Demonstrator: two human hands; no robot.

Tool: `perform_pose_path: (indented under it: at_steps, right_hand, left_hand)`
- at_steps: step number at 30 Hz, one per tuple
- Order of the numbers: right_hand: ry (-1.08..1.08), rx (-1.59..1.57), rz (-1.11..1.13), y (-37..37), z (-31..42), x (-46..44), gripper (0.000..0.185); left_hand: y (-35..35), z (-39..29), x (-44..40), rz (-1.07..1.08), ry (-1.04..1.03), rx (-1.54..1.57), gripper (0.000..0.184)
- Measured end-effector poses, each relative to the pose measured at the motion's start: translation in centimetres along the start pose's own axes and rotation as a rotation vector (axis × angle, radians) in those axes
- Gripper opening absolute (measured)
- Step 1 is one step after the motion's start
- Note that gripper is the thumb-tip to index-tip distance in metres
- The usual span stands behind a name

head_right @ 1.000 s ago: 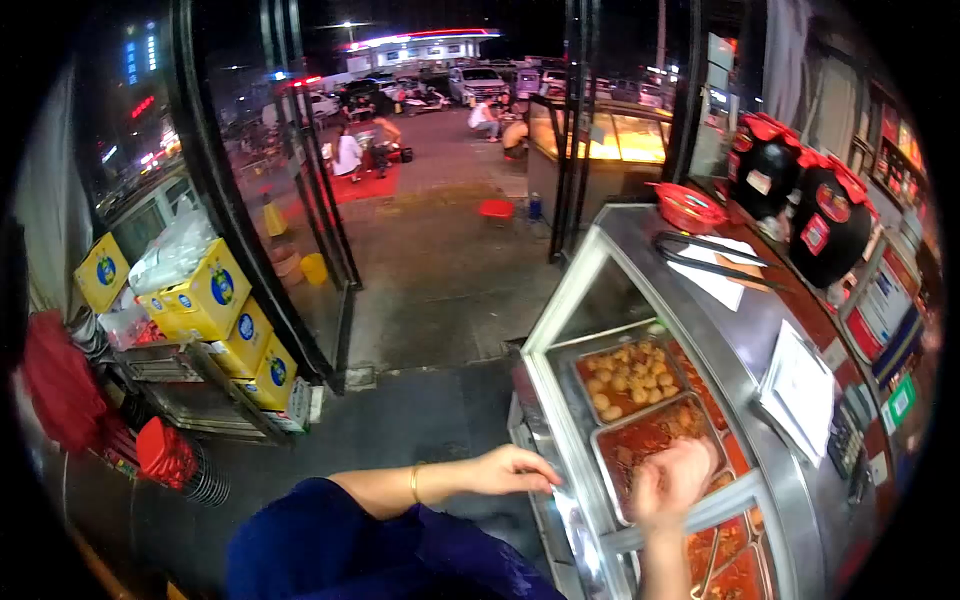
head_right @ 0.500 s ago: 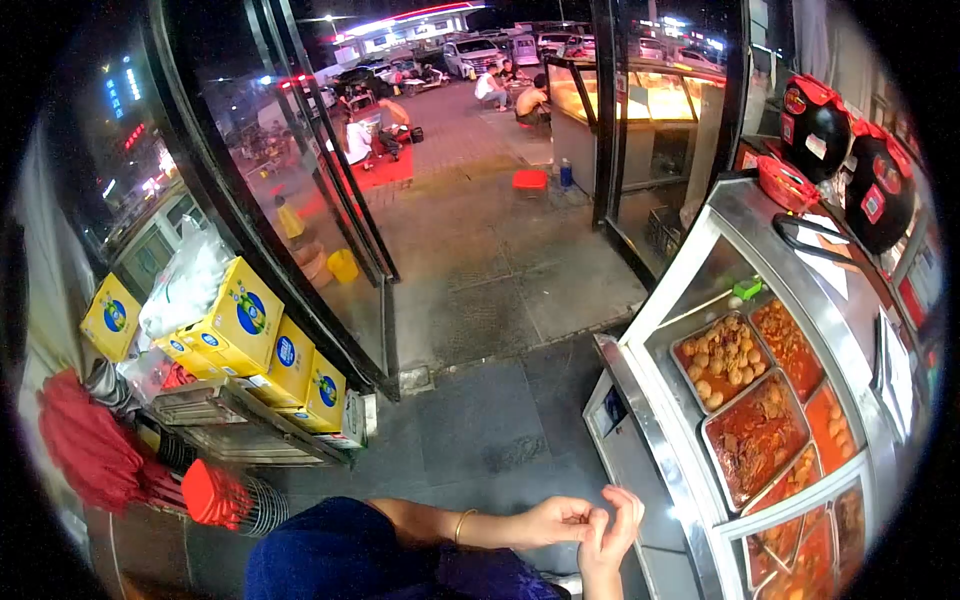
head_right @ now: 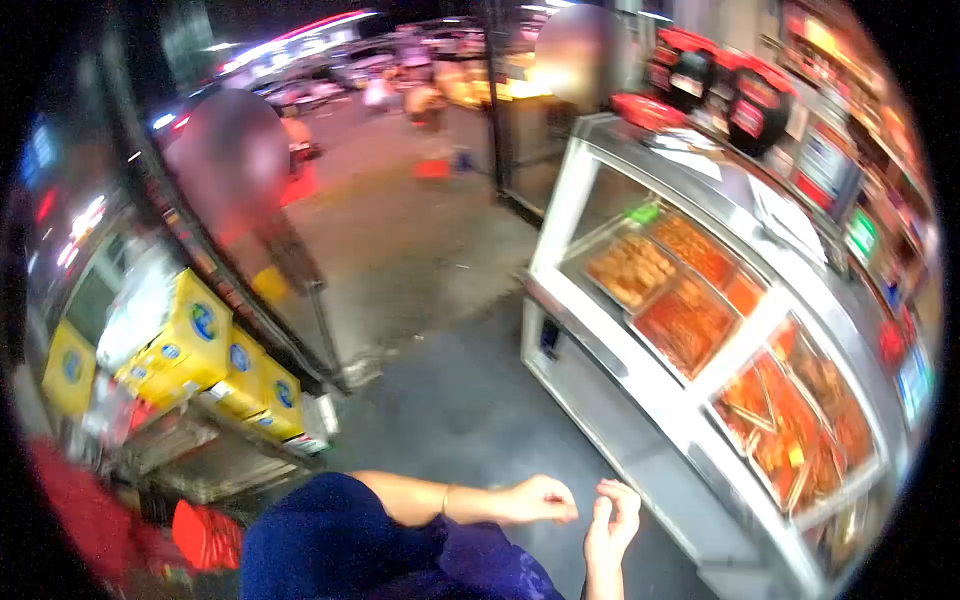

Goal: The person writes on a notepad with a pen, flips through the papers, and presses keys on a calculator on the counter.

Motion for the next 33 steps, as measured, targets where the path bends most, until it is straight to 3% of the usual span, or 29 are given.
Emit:
perform_pose_path:
  at_steps: [2, 3, 7, 8, 9, 11, 13, 15, 18, 19, 20, 21, 23, 24, 25, 26, 28, 30, 32, 33]
  right_hand:
    - [-0.149, 0.064, -0.109, 6.4, -1.6, 6.3, 0.024]
    - [-0.257, -0.043, -0.253, 9.7, -1.7, 10.2, 0.028]
    - [-0.359, 0.251, -0.307, 21.2, -4.7, 24.7, 0.025]
    - [-0.407, 0.290, -0.315, 23.6, -5.2, 28.1, 0.030]
    - [-0.523, 0.187, -0.505, 26.5, -5.3, 32.8, 0.030]
    - [-0.529, 0.371, -0.660, 32.6, -12.0, 45.2, 0.030]
    - [-0.599, 0.221, -0.756, 36.5, -12.9, 48.3, 0.026]
    - [-0.698, 0.068, -0.930, 39.1, -11.7, 52.4, 0.029]
    - [-0.846, -0.186, -1.387, 40.6, -7.6, 61.2, 0.045]
    - [-0.872, -0.176, -1.221, 42.8, -6.9, 59.6, 0.065]
    - [-0.815, -0.116, -1.287, 45.1, -6.3, 57.9, 0.052]
    - [-0.624, -0.203, -1.181, 47.5, -9.5, 58.3, 0.049]
    - [-0.602, -0.183, -1.172, 52.4, -9.9, 55.1, 0.035]
    - [-0.634, -0.093, -1.129, 54.8, -11.7, 54.5, 0.028]
    - [-0.542, -0.232, -1.157, 56.2, -14.8, 55.1, 0.025]
    - [-0.591, -0.190, -1.123, 58.1, -18.2, 56.3, 0.022]
    - [-0.894, 0.499, -0.864, 61.2, -20.6, 59.6, 0.037]
    - [-1.213, 0.780, -0.402, 61.4, -24.1, 66.2, 0.046]
    - [-1.585, 0.414, -0.380, 59.2, -27.2, 77.0, 0.050]
    - [-1.716, 0.176, -0.534, 57.9, -28.2, 83.2, 0.054]
  left_hand:
    - [-4.0, 4.4, -0.9, 0.132, 0.103, -0.186, 0.028]
    - [-5.0, 7.8, -1.1, 0.173, 0.319, -0.452, 0.035]
    - [-9.6, 22.1, -0.1, 0.175, 0.375, -0.288, 0.021]
    - [-10.7, 25.4, 0.7, 0.223, 0.436, -0.433, 0.030]
    - [-12.5, 24.9, 2.4, 0.296, 0.518, -0.577, 0.042]
    - [-15.6, 27.7, 4.2, 0.622, 0.346, -0.999, 0.058]
    - [-16.5, 31.5, 3.9, 0.744, 0.386, -1.061, 0.065]
    - [-19.5, 31.2, 4.1, 0.815, 0.426, -1.150, 0.071]
    - [-20.7, 31.0, 2.9, 0.680, 0.668, -0.951, 0.078]
    - [-18.5, 34.1, 1.1, 0.595, 0.556, -0.999, 0.079]
    - [-19.7, 31.6, 0.6, 0.601, 0.650, -1.087, 0.080]
    - [-15.8, 36.8, -1.1, 0.648, 0.702, -1.008, 0.083]
    - [-16.7, 34.7, -3.2, 0.651, 0.616, -1.361, 0.073]
    - [-16.1, 36.4, -4.9, 1.062, 0.701, -1.721, 0.057]
    - [-15.0, 39.1, -6.0, 1.254, 0.311, -1.698, 0.037]
    - [-16.6, 39.1, -8.2, 1.284, 0.391, -1.787, 0.034]
    - [-21.5, 40.0, -12.7, 1.285, 0.468, -1.875, 0.030]
    - [-28.7, 42.3, -17.6, 1.373, 0.400, -1.954, 0.025]
    - [-37.5, 46.1, -23.7, 1.466, 0.111, -2.022, 0.022]
    - [-43.6, 47.4, -27.3, 1.367, 0.001, -1.995, 0.024]
Point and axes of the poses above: each hand's wrist, its own x-axis away from the middle knuckle, its own y-axis out of the back of the hand, z = x × y, the point moved 7 cm from there along -x, towards the middle knuckle, and after that the axes turned 1 degree about -y, right-handed, at the moved point
